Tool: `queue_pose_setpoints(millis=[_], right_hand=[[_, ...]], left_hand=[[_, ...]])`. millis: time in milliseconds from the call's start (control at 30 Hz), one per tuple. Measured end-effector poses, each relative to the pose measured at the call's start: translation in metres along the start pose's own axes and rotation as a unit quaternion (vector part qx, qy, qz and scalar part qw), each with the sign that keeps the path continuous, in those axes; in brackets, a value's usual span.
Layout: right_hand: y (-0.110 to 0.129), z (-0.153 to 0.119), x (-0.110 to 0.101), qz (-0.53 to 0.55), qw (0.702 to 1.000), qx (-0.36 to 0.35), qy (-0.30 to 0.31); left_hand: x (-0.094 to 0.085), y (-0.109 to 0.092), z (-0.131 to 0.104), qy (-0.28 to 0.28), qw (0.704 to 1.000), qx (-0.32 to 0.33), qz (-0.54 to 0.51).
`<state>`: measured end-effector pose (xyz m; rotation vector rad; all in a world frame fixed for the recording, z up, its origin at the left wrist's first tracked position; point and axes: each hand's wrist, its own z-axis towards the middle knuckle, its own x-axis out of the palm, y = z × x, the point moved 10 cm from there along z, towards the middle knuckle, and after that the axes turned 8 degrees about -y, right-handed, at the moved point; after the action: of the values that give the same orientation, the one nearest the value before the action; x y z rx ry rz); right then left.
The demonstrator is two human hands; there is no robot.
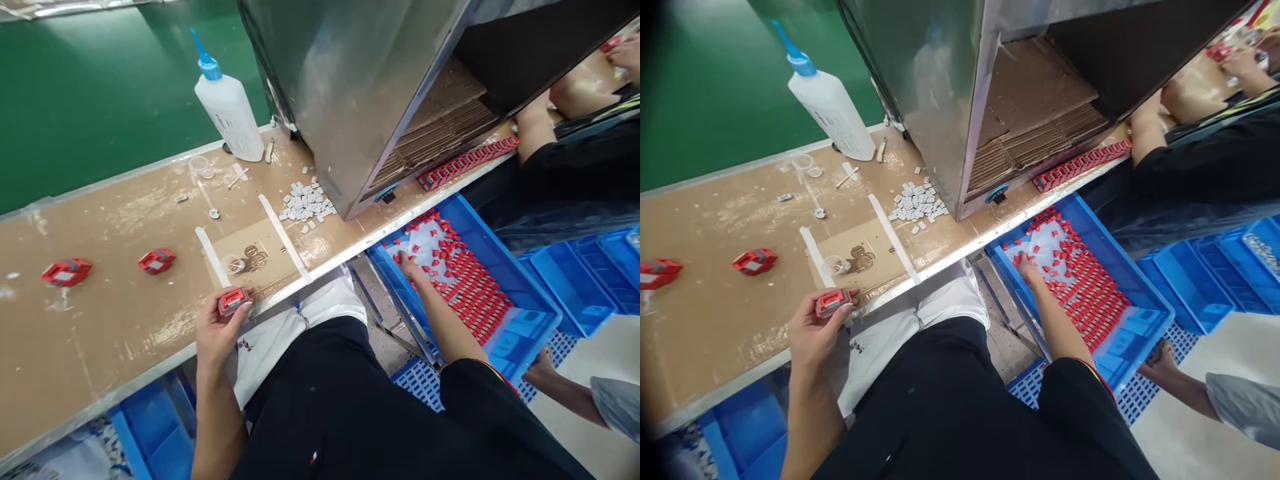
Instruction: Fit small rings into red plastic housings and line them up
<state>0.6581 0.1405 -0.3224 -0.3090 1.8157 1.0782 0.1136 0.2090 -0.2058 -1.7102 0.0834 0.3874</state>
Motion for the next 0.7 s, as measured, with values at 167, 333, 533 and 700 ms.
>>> queue_pose_setpoints(millis=[167,333,533,700], right_hand=[[-0.027,-0.004,0.002,-0.054,0.992,0.109,0.037],[-0.029,0.0,0.012,-0.072,0.986,0.141,0.056],[-0.014,0.012,0.028,-0.021,0.993,0.099,0.057],[0.0,0.027,0.044,0.021,0.995,0.051,0.087]], left_hand=[[-0.004,-0.004,-0.003,-0.01,1.0,0.019,-0.005],[-0.055,-0.012,0.015,-0.118,0.985,0.082,0.099],[-0.094,-0.015,0.048,-0.18,0.945,0.147,0.228],[-0.093,-0.006,0.047,-0.196,0.945,0.129,0.227]])
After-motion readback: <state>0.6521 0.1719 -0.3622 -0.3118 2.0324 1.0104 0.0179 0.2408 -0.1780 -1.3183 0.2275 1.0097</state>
